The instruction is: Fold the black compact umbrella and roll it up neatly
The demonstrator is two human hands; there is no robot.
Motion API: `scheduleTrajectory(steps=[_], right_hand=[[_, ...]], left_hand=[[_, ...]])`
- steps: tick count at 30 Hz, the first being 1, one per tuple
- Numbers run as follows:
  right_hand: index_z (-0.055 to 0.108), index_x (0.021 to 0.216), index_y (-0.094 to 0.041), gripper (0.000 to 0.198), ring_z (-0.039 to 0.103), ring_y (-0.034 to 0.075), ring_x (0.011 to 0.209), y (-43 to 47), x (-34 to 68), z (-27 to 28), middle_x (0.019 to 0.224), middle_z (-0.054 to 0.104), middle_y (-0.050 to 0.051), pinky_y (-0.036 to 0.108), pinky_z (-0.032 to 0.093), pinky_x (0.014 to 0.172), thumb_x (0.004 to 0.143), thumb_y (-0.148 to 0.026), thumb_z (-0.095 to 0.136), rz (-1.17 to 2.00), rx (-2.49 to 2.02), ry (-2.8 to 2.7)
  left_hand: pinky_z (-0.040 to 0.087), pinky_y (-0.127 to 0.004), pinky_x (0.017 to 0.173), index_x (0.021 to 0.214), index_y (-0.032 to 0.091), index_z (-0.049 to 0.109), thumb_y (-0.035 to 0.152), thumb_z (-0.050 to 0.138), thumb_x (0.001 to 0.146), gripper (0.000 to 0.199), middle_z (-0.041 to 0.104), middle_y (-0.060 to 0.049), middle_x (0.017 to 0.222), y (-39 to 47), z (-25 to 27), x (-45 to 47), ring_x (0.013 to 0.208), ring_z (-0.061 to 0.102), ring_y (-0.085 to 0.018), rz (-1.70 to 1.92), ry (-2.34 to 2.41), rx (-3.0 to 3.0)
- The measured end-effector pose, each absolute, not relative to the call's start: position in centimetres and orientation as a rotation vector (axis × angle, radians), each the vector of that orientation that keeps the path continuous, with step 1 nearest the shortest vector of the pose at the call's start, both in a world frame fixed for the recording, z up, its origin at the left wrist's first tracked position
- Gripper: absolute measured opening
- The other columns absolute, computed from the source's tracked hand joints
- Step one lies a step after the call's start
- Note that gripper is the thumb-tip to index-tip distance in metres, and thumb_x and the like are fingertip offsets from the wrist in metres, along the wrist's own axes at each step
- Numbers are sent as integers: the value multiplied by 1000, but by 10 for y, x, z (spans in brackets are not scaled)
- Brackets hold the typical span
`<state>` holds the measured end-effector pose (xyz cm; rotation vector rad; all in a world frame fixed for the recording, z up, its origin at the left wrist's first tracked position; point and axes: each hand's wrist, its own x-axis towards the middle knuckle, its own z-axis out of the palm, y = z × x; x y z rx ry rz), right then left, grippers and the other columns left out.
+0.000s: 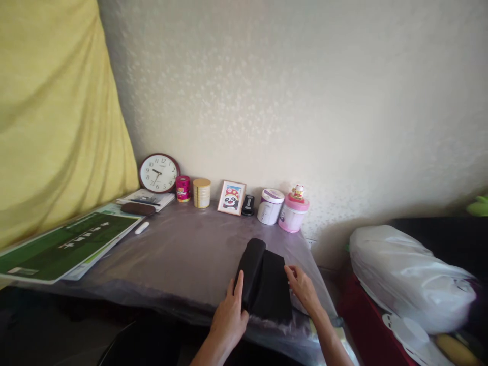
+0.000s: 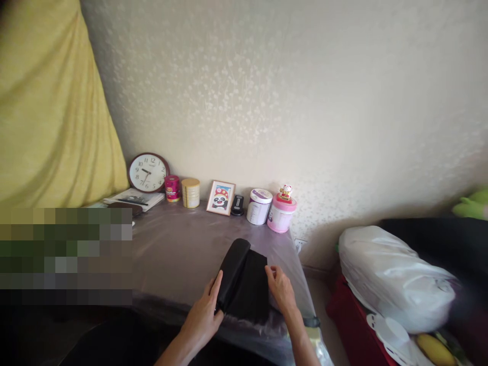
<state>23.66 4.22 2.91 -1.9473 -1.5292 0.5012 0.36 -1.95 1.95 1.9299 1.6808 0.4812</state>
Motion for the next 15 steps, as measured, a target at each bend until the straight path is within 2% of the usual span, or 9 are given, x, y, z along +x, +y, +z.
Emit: scheduleTrajectory(steps=[7, 15], right_hand=[[64, 89, -17, 42, 64, 23, 73, 49, 227, 19, 76, 68, 7, 31, 46, 66, 76, -51, 44, 420, -1867, -1515], [63, 79, -18, 34, 62, 23, 74, 64, 203, 31, 76, 67, 6, 32, 46, 66, 74, -47, 46, 454, -1645, -1569]], left_hand=[[42, -22, 84, 141, 25, -6, 6, 44, 72, 87, 22, -12, 147, -19, 18, 5, 107, 56, -18, 493, 1666, 1898], [43, -25, 86, 141, 21, -6, 6, 45, 72, 87, 22, -14, 147, -17, 19, 5, 107, 57, -21, 443, 1685, 1910]])
